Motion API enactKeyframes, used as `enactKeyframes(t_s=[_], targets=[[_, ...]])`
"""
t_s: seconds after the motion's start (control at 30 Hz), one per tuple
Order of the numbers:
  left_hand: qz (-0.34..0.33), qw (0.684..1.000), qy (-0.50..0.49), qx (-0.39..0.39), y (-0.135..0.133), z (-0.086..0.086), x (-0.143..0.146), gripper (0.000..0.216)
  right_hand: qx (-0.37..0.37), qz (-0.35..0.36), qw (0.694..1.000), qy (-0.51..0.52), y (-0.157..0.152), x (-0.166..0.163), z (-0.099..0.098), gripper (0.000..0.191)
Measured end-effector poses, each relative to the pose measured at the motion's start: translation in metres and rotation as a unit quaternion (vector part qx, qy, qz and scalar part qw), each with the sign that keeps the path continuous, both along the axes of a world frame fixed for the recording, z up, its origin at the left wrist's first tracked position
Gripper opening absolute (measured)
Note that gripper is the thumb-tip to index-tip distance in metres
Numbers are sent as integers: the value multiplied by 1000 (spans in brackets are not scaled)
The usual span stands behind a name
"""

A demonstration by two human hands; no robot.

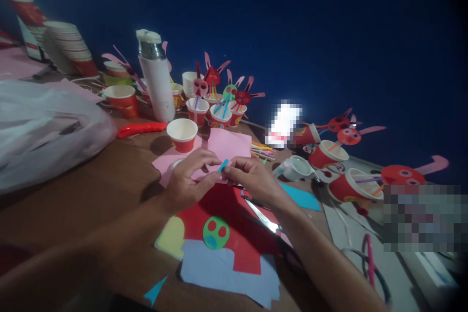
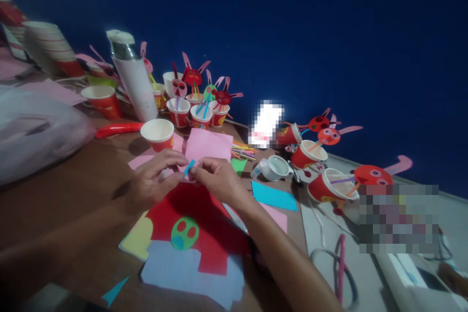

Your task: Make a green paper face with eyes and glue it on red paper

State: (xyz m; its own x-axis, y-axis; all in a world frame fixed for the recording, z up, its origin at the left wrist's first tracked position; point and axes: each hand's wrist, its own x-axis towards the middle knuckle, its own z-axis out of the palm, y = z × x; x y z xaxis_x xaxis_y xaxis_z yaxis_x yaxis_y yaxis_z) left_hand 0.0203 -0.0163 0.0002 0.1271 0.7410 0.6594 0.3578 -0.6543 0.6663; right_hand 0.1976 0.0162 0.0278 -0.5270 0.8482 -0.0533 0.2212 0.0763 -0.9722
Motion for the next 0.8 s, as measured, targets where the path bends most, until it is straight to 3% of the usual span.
enactKeyframes(t_s=[0.1, 0.2, 0.33, 0.43, 0.53, 0.67, 0.8], targets=[[-2, 996, -38, -85, 3, -2, 1, 6, 2, 5, 1000, -6, 0, -1, -7, 24], [-18, 983, -75, -165, 6, -3, 2, 10, 0, 1, 1000, -13, 0, -1, -8, 22], [-67, 942, -164, -284, 8, -2, 4, 16, -21, 2, 1000, 4, 0, 0, -5, 21], [-84, 923, -192, -322, 8, -2, 5, 16, -33, 4, 999, 11, 0, 0, -4, 19], [-49, 941, -161, -293, 7, -3, 5, 12, -35, 0, 999, 8, 2, 0, -6, 19], [33, 982, -60, -175, 4, 0, 5, 7, -25, -1, 1000, 3, 2, -1, -11, 20], [24, 994, 19, -103, 0, 3, 5, 9, -13, 2, 1000, -15, -1, -2, -11, 22]])
